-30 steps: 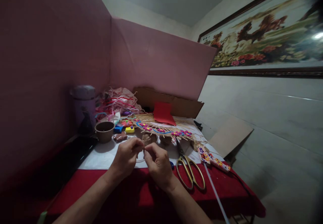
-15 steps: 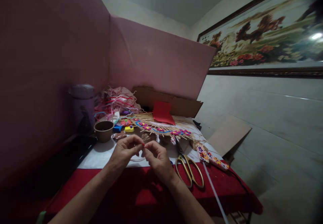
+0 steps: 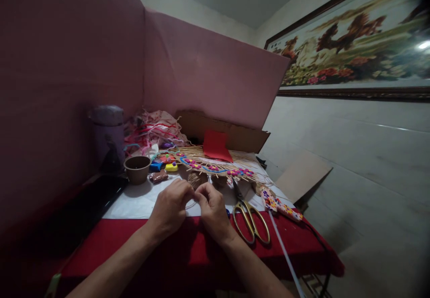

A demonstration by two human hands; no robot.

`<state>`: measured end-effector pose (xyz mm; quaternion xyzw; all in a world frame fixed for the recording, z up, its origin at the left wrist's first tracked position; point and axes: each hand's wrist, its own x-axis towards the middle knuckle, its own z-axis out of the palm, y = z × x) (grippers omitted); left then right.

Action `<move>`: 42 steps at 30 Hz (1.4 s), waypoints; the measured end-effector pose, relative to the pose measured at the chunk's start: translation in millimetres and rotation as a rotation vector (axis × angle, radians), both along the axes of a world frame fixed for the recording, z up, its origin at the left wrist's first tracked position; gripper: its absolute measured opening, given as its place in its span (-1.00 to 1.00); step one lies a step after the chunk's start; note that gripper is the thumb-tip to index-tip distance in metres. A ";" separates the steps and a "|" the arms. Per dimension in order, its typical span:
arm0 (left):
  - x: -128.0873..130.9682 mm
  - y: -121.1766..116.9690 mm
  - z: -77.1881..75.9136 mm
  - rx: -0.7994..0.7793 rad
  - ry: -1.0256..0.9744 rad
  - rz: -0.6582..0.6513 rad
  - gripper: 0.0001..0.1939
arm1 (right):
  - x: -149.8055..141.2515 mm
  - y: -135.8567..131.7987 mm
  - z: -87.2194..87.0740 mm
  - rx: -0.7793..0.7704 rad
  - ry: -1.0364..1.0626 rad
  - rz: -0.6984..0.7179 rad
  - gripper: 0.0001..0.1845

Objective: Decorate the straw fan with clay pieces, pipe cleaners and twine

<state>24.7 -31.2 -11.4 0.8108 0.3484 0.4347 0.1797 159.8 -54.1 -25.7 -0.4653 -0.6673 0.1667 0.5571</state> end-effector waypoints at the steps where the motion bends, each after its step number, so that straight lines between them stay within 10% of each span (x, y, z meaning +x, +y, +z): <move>1: 0.1 0.4 0.6 -0.043 -0.055 -0.023 -0.84 | 0.1 1.0 -0.3 -0.009 0.035 0.008 -0.87; 9: 0.2 13.2 0.8 -0.553 -0.501 -0.178 -0.79 | -1.9 4.5 -1.7 -0.090 0.287 0.135 -0.79; 20: -6.3 11.5 -1.3 -0.263 -0.174 -0.059 -0.88 | -0.5 -3.3 1.8 0.179 -0.117 0.035 -0.86; 30: -5.4 18.8 -5.0 -0.765 -0.543 -0.249 -0.76 | -2.7 -2.3 1.7 0.165 -0.025 -0.096 -0.87; 42: -3.5 16.0 -1.4 -0.527 -0.466 -0.155 -0.79 | -5.2 -2.9 -0.8 0.188 -0.155 -0.037 -0.90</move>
